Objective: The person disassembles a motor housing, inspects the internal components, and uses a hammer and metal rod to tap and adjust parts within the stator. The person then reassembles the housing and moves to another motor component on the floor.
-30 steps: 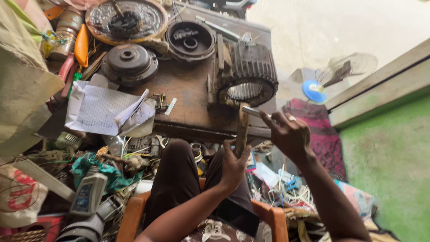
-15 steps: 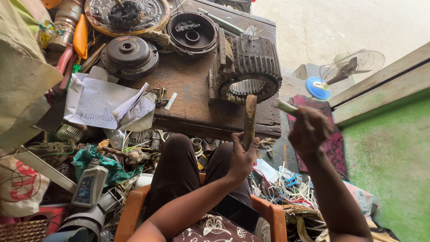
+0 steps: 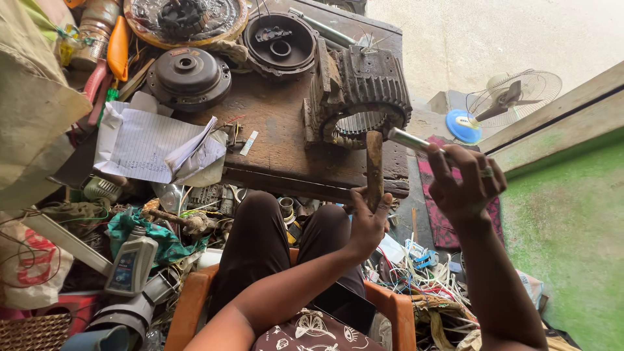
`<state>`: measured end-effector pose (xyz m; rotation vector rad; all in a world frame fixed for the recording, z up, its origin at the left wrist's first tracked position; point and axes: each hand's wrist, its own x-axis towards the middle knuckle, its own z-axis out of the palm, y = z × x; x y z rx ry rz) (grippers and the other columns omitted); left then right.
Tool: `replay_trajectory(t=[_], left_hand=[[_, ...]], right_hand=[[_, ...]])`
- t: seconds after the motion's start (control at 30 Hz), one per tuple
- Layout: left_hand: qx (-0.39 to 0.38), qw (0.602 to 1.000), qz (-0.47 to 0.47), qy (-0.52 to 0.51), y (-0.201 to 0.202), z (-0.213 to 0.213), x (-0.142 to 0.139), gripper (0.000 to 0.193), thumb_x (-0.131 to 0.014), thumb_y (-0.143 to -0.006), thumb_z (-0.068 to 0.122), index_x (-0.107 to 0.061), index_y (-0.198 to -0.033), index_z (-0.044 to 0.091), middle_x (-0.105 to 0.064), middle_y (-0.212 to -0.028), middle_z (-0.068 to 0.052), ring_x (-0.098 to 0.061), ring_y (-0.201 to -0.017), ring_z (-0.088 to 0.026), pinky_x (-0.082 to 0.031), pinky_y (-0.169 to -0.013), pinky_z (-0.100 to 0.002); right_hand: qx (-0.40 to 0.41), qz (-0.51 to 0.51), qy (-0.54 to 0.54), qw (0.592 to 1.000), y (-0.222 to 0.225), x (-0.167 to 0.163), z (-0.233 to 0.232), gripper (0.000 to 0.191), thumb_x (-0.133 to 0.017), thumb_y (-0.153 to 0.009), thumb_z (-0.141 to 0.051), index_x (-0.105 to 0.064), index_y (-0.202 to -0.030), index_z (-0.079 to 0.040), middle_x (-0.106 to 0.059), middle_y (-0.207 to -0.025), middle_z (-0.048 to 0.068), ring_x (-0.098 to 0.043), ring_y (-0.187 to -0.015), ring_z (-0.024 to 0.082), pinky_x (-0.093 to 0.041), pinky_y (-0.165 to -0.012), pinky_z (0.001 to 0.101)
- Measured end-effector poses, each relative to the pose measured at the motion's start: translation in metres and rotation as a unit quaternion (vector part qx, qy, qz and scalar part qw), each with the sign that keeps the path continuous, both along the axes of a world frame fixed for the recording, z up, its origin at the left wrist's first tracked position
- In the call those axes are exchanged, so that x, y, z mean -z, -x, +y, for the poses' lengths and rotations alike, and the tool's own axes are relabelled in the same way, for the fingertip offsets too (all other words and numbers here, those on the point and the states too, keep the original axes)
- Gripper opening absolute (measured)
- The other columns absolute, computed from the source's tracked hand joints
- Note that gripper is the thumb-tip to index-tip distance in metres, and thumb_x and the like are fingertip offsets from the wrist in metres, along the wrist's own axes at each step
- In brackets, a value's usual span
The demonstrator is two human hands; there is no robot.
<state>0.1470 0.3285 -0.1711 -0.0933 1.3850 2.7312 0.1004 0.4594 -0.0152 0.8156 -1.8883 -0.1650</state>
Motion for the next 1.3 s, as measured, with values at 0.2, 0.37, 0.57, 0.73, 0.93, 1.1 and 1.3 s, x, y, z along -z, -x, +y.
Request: replay_trajectory(t=[0.2, 0.37, 0.57, 0.73, 0.93, 1.1, 1.3], left_hand=[[0.015, 1.000, -0.008, -0.008, -0.001, 0.001, -0.004, 0.053, -0.067, -0.098, 0.041, -0.032, -0.122, 0.009, -0.055, -0.083, -0.002, -0.052, -0.053, -0.007, -0.041, -0.043, -0.023], [-0.005, 0.999, 0.027, 0.025, 0.002, -0.007, -0.009, 0.055, -0.068, -0.099, 0.042, -0.035, -0.125, 0.008, -0.056, -0.083, -0.003, -0.053, -0.055, -0.007, -0.046, -0.047, -0.023], [-0.044, 0.975, 0.127, 0.178, -0.032, -0.012, -0.005, 0.052, -0.068, -0.101, 0.033, -0.034, -0.128, 0.005, -0.062, -0.098, -0.011, -0.065, -0.081, -0.020, -0.054, -0.071, -0.038], [-0.012, 0.948, 0.175, 0.265, -0.038, -0.027, 0.000, 0.049, -0.069, -0.100, 0.024, -0.037, -0.129, 0.003, -0.066, -0.109, -0.018, -0.070, -0.097, -0.031, -0.055, -0.083, -0.049], [0.054, 0.917, 0.216, 0.331, -0.038, -0.052, -0.004, 0.052, -0.077, -0.093, 0.024, -0.044, -0.128, 0.003, -0.072, -0.100, -0.019, -0.076, -0.087, -0.029, -0.059, -0.075, -0.043], [0.081, 0.919, 0.149, 0.356, -0.043, -0.068, 0.004, 0.059, -0.079, -0.090, 0.025, -0.044, -0.133, 0.006, -0.072, -0.086, -0.015, -0.074, -0.073, -0.019, -0.056, -0.063, -0.032], [0.029, 0.985, 0.109, 0.130, -0.050, -0.093, 0.011, 0.055, -0.052, -0.100, 0.018, -0.032, -0.150, 0.003, -0.060, -0.109, -0.014, -0.059, -0.084, -0.014, -0.051, -0.068, -0.028]], right_hand=[[-0.001, -0.058, -0.033, 0.998, 0.020, 0.022, -0.001, 0.030, -0.067, -0.106, -0.004, -0.066, -0.134, -0.016, -0.068, -0.102, 0.005, -0.065, -0.074, 0.019, -0.054, -0.065, 0.0367], [0.055, -0.164, 0.048, 0.984, 0.012, 0.044, -0.004, 0.031, -0.060, -0.106, -0.002, -0.067, -0.135, -0.012, -0.064, -0.091, 0.006, -0.064, -0.069, 0.019, -0.048, -0.056, 0.0361], [0.010, -0.461, 0.486, 0.743, -0.016, 0.091, -0.025, 0.039, -0.068, -0.096, -0.012, -0.056, -0.132, -0.004, -0.065, -0.095, 0.005, -0.052, -0.054, 0.009, -0.036, -0.041, 0.0275], [-0.187, -0.520, 0.617, 0.561, -0.041, 0.120, -0.034, 0.041, -0.072, -0.095, -0.014, -0.053, -0.129, -0.003, -0.064, -0.095, 0.003, -0.066, -0.075, 0.005, -0.054, -0.059, 0.0202], [-0.149, -0.515, 0.664, 0.521, -0.058, 0.125, -0.040, 0.036, -0.075, -0.091, -0.009, -0.055, -0.120, -0.002, -0.070, -0.088, 0.006, -0.068, -0.072, 0.008, -0.056, -0.058, 0.0221], [-0.162, -0.525, 0.643, 0.532, -0.069, 0.124, -0.059, 0.035, -0.075, -0.091, -0.006, -0.055, -0.119, -0.002, -0.071, -0.091, 0.007, -0.071, -0.075, 0.010, -0.061, -0.063, 0.0251], [-0.155, -0.580, 0.601, 0.528, -0.067, 0.114, -0.116, 0.040, -0.066, -0.092, -0.007, -0.052, -0.130, -0.003, -0.072, -0.101, 0.008, -0.074, -0.078, 0.015, -0.062, -0.064, 0.0269]])
